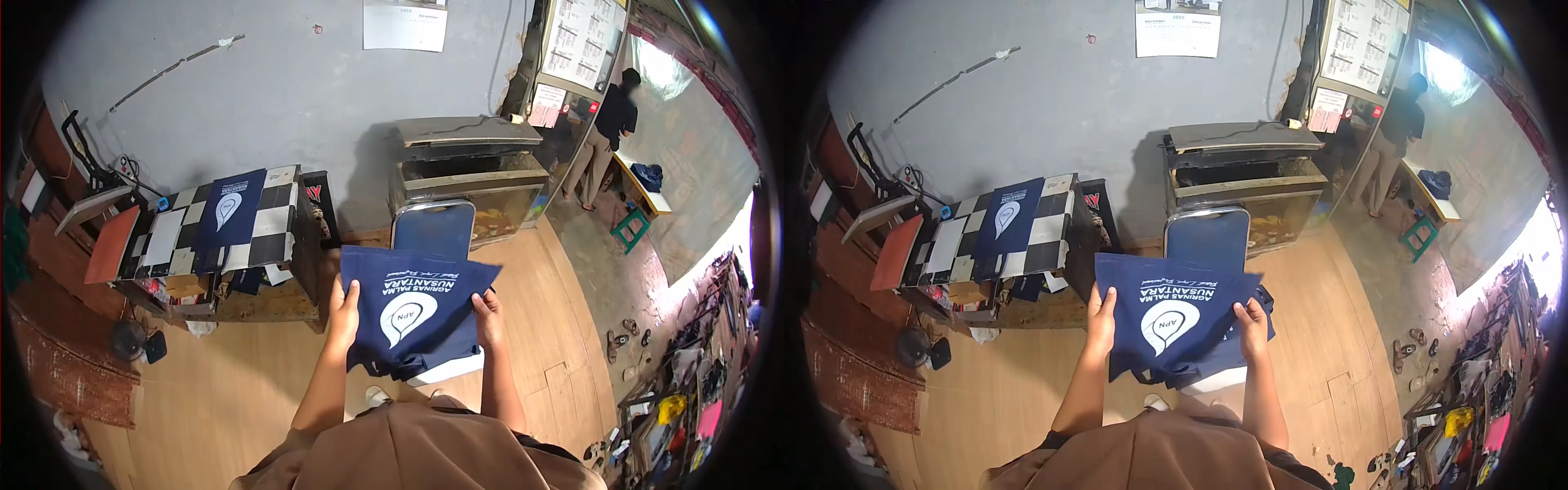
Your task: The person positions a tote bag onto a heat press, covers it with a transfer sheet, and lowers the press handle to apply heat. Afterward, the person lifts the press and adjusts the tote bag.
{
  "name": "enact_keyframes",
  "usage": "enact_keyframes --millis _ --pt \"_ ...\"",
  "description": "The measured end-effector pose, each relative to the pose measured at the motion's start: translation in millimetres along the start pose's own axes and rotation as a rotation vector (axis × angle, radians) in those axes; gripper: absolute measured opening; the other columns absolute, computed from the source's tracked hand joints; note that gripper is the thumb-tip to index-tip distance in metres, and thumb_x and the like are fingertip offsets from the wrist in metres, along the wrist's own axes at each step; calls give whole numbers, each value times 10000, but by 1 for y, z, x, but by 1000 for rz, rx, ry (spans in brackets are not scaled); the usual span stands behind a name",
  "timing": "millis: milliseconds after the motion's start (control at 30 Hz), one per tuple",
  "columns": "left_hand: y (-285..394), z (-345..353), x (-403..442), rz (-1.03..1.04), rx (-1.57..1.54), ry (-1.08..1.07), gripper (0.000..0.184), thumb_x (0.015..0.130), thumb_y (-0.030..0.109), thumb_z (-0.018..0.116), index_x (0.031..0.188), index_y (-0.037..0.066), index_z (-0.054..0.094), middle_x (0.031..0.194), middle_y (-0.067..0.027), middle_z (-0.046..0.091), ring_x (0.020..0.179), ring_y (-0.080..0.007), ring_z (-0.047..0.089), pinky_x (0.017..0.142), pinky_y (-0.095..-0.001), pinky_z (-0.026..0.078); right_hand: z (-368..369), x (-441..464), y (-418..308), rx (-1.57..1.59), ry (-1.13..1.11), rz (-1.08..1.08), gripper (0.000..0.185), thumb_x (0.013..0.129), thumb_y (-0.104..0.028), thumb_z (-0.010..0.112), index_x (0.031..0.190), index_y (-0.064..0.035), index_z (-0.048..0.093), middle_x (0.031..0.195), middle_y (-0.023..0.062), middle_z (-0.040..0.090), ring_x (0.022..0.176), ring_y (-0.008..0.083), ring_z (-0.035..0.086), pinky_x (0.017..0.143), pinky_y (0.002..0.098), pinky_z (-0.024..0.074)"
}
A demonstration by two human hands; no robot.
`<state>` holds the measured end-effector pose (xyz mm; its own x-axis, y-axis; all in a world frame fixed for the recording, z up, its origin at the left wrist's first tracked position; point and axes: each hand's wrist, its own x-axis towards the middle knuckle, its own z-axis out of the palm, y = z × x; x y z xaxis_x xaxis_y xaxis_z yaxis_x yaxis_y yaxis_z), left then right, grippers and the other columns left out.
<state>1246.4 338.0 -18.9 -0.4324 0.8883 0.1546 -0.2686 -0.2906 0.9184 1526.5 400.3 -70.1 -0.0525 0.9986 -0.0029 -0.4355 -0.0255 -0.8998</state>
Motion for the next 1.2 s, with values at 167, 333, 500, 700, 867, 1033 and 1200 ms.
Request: enact_keyframes --millis 167,333,500,700,867,1033,1200 --pt "-9 -11 -16 -48 50 68 303 1006 171 560 1273 27 566 1199 -30 632 1076 -119 571 970 -276 428 -18 -8 -9 6 -100 -23 142 963 -53 546 1067 -38 641 1036 19 682 972 109 601 905 275 431" --pt "-10 13 -47 -22 131 130 226 1012 172 553 1171 22 609 1093 -5 654 956 -75 577 873 -250 458 -35 -24 -29 3 -89 -46 134 971 -51 536 1055 -25 637 997 24 686 922 110 614 859 261 455" --pt "-11 40 -88 -46 97 182 206 1011 211 563 1065 34 655 957 28 664 864 -43 562 796 -220 447 -68 -53 -47 54 -29 43 106 968 -92 577 1019 -49 660 987 0 681 904 90 591 861 257 434" --pt "-46 42 -128 -75 172 249 218 997 243 592 1036 44 672 925 53 646 827 -26 538 764 -205 431 -98 -83 -63 117 -8 110 67 944 -109 619 944 -96 685 973 -21 687 894 82 590 864 260 425" --pt "-40 31 -155 -155 184 250 205 992 234 599 1025 46 674 886 68 620 801 -23 519 742 -200 417 -109 -83 -51 89 -11 118 78 957 -127 613 912 -106 673 936 -44 673 875 76 576 849 250 418" --pt "-17 25 -167 -86 234 393 172 968 215 636 942 46 660 766 79 524 715 -25 452 662 -201 381 -91 -83 -39 125 -44 180 109 977 -168 601 911 -103 657 956 -42 660 922 68 564 880 245 396" --pt "-7 -12 -171 -15 207 430 165 946 199 660 1012 48 657 831 70 562 757 -34 487 703 -195 393 -56 -82 -27 60 -71 153 128 971 -145 608 852 -111 642 831 -78 603 820 42 498 800 221 368"
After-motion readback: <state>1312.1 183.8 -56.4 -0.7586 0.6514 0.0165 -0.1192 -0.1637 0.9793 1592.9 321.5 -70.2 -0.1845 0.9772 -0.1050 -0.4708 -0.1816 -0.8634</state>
